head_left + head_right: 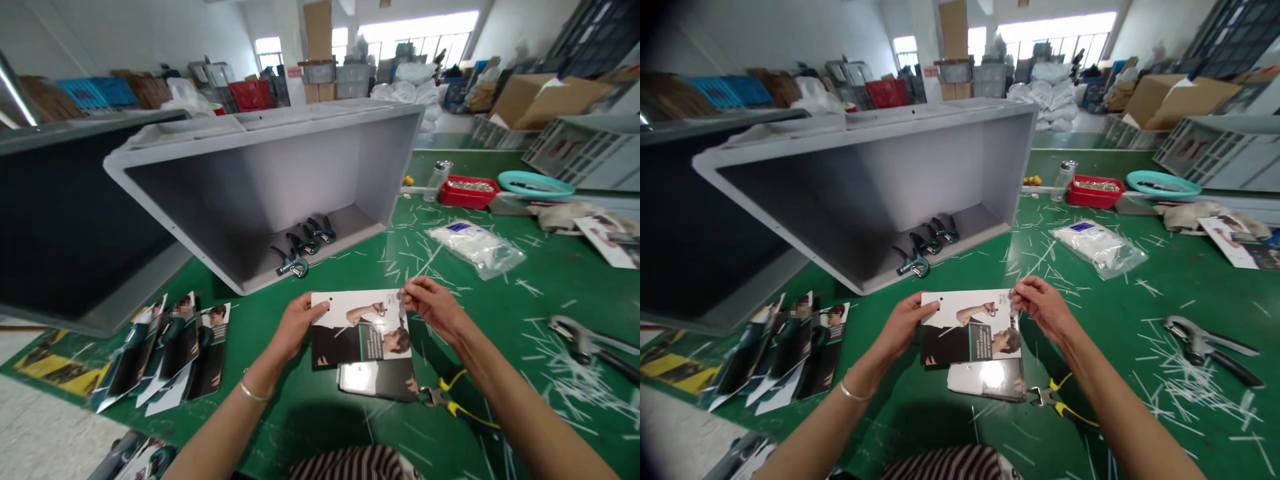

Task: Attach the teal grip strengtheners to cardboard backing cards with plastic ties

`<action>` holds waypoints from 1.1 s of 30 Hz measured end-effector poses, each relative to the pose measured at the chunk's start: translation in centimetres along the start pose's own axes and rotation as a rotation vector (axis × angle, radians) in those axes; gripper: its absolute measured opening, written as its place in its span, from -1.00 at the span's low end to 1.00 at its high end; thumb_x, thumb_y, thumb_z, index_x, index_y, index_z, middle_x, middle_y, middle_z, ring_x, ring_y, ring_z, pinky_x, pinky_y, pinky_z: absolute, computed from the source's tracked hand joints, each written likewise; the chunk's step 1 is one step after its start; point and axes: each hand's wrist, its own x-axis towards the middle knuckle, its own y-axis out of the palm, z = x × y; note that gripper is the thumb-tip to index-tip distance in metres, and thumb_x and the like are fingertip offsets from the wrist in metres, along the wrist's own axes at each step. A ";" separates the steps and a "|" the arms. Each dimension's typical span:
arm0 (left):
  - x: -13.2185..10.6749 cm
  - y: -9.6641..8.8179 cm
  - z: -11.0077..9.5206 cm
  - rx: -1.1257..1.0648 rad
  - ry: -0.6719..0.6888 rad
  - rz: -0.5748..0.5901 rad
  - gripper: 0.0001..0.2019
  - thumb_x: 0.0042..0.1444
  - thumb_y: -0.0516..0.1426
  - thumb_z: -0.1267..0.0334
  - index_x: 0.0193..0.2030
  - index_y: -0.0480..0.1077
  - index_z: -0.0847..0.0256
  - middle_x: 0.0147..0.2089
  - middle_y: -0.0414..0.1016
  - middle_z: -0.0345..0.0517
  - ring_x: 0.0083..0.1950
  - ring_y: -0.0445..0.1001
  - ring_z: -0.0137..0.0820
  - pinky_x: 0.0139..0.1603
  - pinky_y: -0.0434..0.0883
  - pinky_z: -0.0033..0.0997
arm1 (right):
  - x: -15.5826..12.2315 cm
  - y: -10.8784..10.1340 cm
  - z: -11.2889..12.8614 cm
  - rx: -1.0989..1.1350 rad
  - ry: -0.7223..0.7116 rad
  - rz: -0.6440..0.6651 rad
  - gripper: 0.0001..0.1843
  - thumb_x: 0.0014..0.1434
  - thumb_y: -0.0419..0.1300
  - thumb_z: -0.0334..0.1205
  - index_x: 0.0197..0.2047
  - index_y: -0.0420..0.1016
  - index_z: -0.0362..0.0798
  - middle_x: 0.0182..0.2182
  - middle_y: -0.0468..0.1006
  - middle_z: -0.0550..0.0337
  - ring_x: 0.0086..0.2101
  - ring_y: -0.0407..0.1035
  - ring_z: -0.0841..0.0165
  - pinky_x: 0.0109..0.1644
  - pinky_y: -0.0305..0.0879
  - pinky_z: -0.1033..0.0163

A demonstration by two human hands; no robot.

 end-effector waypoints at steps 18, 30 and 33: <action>1.0 2.8 -0.3 0.235 0.114 0.071 -0.59 0.20 0.12 -0.02 -0.01 0.49 0.28 -0.23 0.53 -0.08 -0.29 0.41 -0.39 -0.28 0.32 -0.46 | -1.9 8.5 0.0 -0.797 -0.694 0.009 -0.88 0.30 0.18 -0.22 -0.27 0.52 0.00 -0.25 0.56 0.15 -0.19 0.45 0.30 -0.04 0.34 0.16; 0.9 3.2 -0.3 0.115 0.063 0.102 -0.51 0.26 0.02 -0.11 -0.03 0.52 0.28 -0.23 0.58 0.00 -0.33 0.46 -0.38 -0.33 0.36 -0.46 | 0.2 7.3 -1.0 -0.678 -0.275 0.237 -0.83 0.24 0.22 -0.08 -0.27 0.52 0.01 -0.37 0.52 0.23 -0.36 0.41 0.36 -0.27 0.37 0.26; 0.8 2.9 1.1 0.034 0.065 0.088 -0.65 0.14 0.20 0.00 -0.10 0.51 0.25 -0.22 0.57 -0.09 -0.28 0.48 -0.41 -0.25 0.39 -0.48 | -0.1 6.9 -1.3 -0.549 -0.151 0.228 -0.76 0.21 0.23 0.01 -0.24 0.49 0.00 -0.48 0.44 0.28 -0.54 0.31 0.44 -0.50 0.25 0.35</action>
